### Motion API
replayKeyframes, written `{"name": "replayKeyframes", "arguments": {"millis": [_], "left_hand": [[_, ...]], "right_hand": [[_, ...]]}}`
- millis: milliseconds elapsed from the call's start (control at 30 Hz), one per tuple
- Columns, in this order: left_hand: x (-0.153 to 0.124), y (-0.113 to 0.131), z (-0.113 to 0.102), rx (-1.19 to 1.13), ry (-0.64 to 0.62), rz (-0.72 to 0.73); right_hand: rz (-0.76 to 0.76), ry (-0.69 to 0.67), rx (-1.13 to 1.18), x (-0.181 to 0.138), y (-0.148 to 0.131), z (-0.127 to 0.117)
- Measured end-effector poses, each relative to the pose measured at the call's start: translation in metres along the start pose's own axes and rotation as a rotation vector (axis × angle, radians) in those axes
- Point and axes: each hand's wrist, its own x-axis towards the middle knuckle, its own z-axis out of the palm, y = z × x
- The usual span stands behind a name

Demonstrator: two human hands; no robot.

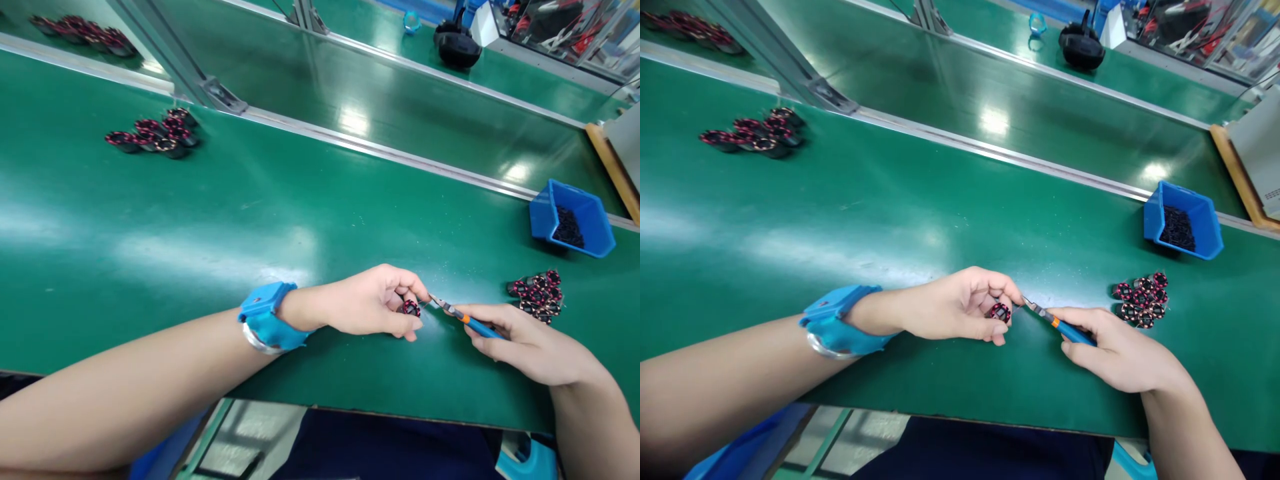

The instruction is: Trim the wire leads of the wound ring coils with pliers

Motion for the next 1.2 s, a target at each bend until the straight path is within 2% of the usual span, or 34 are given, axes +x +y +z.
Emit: {"name": "replayKeyframes", "arguments": {"millis": [200, 433, 767, 1200], "left_hand": [[0.0, -0.001, 0.0, -0.015, 0.0, -0.041], [0.0, 0.003, -0.001, 0.02, -0.036, -0.105], [0.0, 0.003, 0.0, 0.031, -0.05, -0.068], [0.001, 0.004, 0.0, 0.025, -0.051, -0.053]], "right_hand": [[0.09, 0.026, 0.15, -0.001, 0.008, -0.002], [0.018, 0.013, 0.031, 0.002, -0.001, -0.004], [-0.043, -0.001, -0.028, 0.005, -0.005, -0.003], [-0.024, -0.038, -0.023, 0.007, -0.005, -0.002]]}}
